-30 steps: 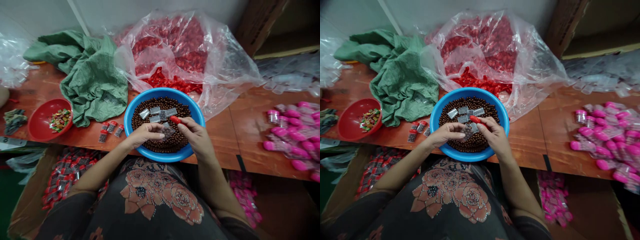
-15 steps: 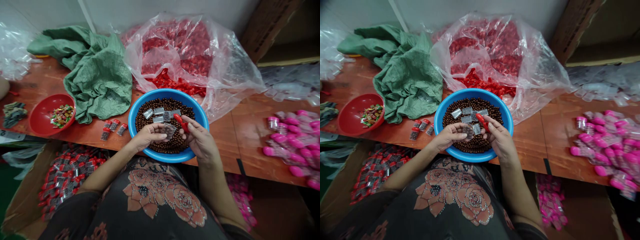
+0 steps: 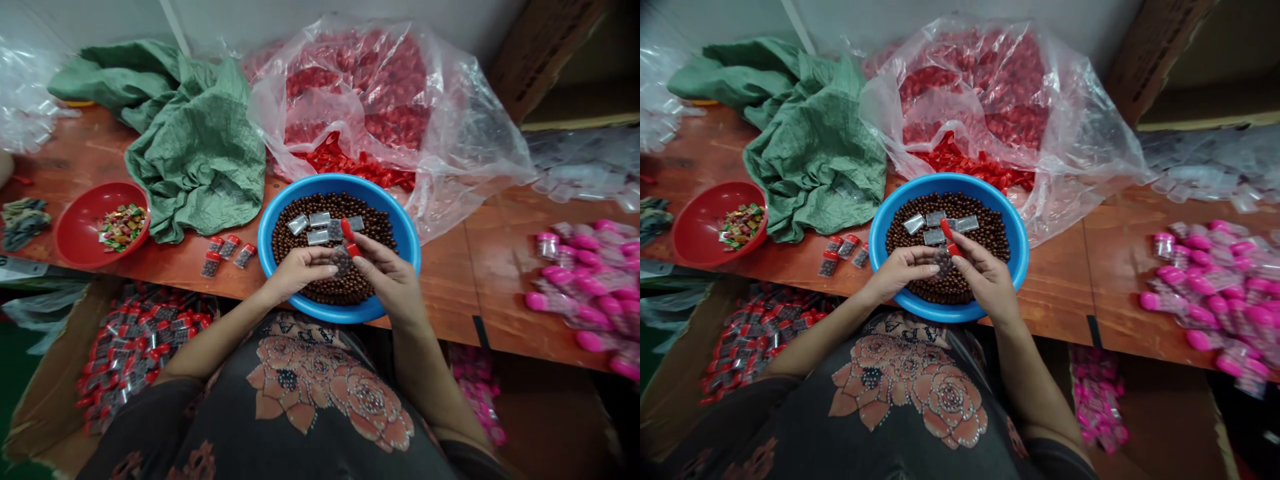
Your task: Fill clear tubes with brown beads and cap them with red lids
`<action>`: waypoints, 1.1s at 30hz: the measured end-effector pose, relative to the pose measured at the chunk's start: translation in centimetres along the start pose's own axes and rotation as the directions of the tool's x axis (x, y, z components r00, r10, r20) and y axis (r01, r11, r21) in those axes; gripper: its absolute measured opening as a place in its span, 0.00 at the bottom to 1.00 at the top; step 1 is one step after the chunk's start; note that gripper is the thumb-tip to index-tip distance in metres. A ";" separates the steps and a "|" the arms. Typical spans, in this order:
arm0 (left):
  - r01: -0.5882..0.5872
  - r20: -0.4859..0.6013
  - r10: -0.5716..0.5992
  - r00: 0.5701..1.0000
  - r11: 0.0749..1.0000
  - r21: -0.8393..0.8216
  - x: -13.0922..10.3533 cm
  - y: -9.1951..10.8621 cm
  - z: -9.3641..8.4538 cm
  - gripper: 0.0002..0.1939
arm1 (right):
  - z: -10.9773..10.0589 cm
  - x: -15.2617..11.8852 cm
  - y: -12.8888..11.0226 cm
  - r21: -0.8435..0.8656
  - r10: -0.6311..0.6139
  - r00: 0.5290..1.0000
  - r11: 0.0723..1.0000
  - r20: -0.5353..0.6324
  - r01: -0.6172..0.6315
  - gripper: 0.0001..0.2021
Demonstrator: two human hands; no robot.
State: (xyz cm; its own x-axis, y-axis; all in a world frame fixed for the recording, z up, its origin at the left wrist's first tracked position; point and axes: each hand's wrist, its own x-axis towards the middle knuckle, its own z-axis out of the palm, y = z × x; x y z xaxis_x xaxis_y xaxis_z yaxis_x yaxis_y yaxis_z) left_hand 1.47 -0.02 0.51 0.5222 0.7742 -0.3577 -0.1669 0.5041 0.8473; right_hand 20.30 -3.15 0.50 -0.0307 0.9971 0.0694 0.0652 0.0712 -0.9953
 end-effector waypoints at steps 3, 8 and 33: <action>-0.011 0.012 0.011 1.000 0.998 0.063 -0.1 0.0 0.0 0.20 | -0.2 -0.2 0.1 -0.166 -0.057 0.995 0.984 0.077 0.069 0.23; -0.028 0.020 0.026 0.999 0.988 0.152 -0.3 0.5 0.1 0.19 | -0.6 -0.1 0.2 -0.269 -0.142 0.972 0.944 0.185 0.189 0.29; -0.212 0.121 0.174 0.977 0.841 0.498 -0.6 0.6 -1.1 0.20 | 0.1 -0.7 0.6 -0.289 -0.257 0.964 0.919 0.072 0.267 0.21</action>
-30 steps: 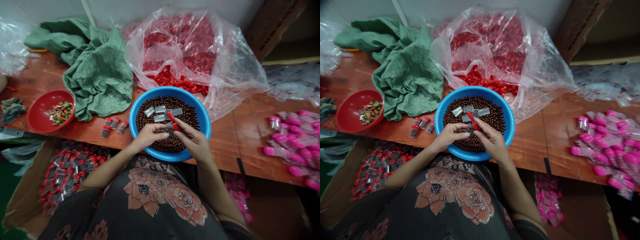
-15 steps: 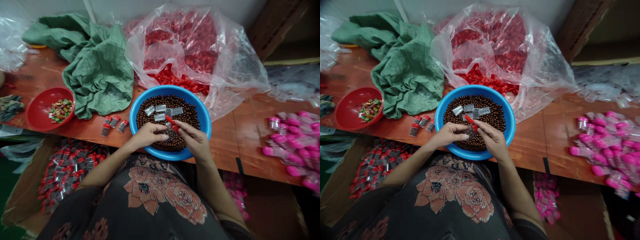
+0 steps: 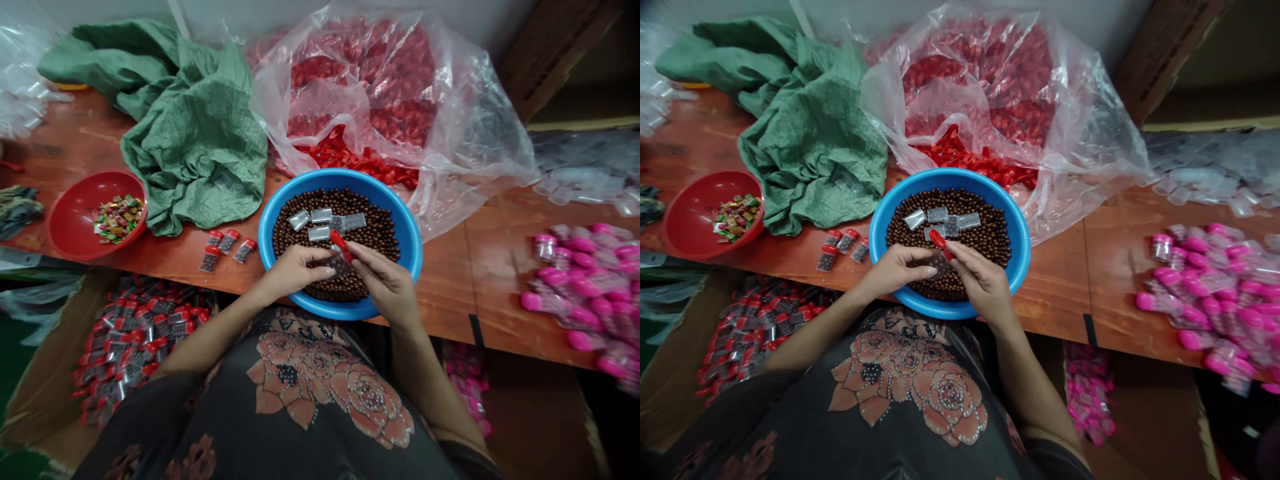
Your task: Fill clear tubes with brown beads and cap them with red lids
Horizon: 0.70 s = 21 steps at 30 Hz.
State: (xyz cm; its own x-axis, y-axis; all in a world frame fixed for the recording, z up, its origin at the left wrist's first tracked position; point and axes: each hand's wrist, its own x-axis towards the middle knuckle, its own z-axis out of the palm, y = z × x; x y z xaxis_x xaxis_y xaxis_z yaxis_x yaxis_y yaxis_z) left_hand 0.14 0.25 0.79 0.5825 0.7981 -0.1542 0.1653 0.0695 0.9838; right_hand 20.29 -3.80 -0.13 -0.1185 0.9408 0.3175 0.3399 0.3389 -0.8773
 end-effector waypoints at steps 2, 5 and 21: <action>-0.022 -0.034 0.023 0.999 0.999 0.033 -0.1 0.0 0.1 0.19 | 0.3 -0.1 0.0 -0.026 -0.038 0.999 0.999 -0.004 0.038 0.23; -0.033 -0.055 0.035 0.998 0.998 0.050 -0.1 -0.1 0.1 0.18 | 0.8 -0.4 0.0 -0.059 -0.061 0.998 0.997 -0.031 0.059 0.23; 0.034 -0.172 -0.147 0.974 0.846 -0.532 0.5 -0.4 2.6 0.22 | 1.1 0.1 0.5 -0.561 -0.311 0.950 0.781 0.029 0.273 0.35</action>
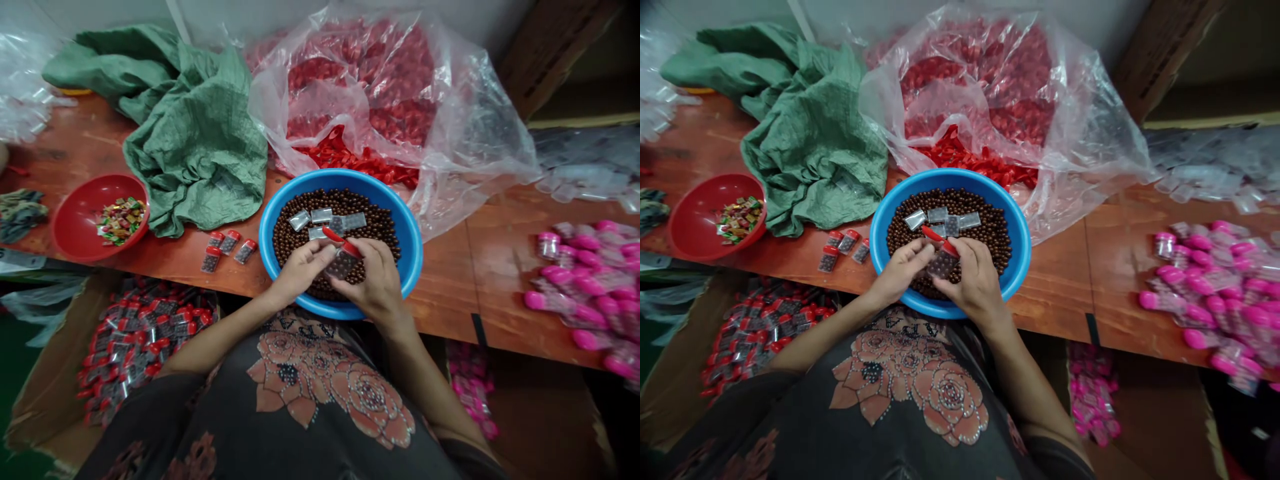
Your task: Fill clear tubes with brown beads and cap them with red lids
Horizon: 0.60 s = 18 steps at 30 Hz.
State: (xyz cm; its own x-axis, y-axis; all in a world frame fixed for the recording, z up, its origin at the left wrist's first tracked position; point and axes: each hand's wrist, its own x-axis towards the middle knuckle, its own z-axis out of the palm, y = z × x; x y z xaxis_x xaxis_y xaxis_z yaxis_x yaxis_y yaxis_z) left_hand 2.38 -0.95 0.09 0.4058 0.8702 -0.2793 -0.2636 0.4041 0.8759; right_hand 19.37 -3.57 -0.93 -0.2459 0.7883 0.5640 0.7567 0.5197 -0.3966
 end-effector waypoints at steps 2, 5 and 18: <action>0.128 -0.015 -0.132 0.991 0.979 -0.157 0.0 -0.1 0.1 0.31 | -0.3 0.0 0.0 -0.009 -0.049 0.999 0.999 0.016 0.049 0.34; 0.205 0.020 -0.209 0.978 0.934 -0.292 0.2 0.0 0.4 0.37 | -0.5 0.0 -0.6 -0.035 -0.114 0.990 0.992 0.087 0.117 0.31; 0.276 0.013 -0.280 0.960 0.938 -0.210 0.0 -0.1 1.0 0.20 | -0.1 -0.3 -1.6 0.035 -0.001 0.992 0.999 0.124 -0.003 0.41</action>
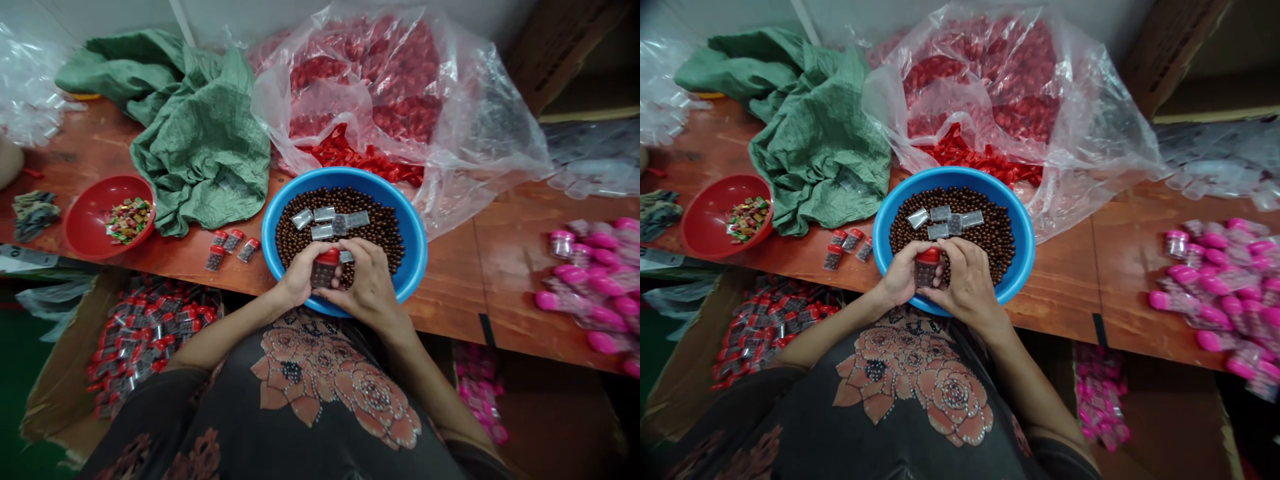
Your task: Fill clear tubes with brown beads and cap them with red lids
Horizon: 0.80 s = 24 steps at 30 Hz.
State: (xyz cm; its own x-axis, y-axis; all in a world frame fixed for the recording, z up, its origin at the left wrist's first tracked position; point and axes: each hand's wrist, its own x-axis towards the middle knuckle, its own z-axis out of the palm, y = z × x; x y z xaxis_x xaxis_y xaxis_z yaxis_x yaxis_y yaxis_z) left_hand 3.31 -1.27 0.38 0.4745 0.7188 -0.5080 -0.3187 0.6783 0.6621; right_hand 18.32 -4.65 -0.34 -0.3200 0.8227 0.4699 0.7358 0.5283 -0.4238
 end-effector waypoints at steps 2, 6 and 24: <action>-0.034 0.009 0.033 0.999 0.999 0.021 -0.1 -0.1 0.0 0.20 | -0.1 0.2 -0.1 -0.047 -0.028 0.999 0.998 0.030 0.030 0.39; -0.076 0.024 0.074 0.997 0.994 0.077 -0.3 -0.3 0.2 0.24 | -0.2 0.6 -0.1 -0.141 -0.125 0.992 0.982 -0.001 0.123 0.33; 0.023 -0.151 0.821 0.551 0.166 0.986 -4.3 2.9 -13.9 0.16 | 2.3 0.5 -2.4 0.154 -0.159 0.984 0.977 0.084 0.145 0.45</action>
State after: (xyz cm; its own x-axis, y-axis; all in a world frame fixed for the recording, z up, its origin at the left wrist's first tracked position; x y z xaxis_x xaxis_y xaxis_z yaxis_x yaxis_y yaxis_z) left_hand -11.04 -0.31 -3.15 -0.1242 0.9758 0.1800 0.7668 -0.0208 0.6416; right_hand 15.01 -5.04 -0.90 -0.4821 0.7429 0.4645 0.5808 0.6679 -0.4655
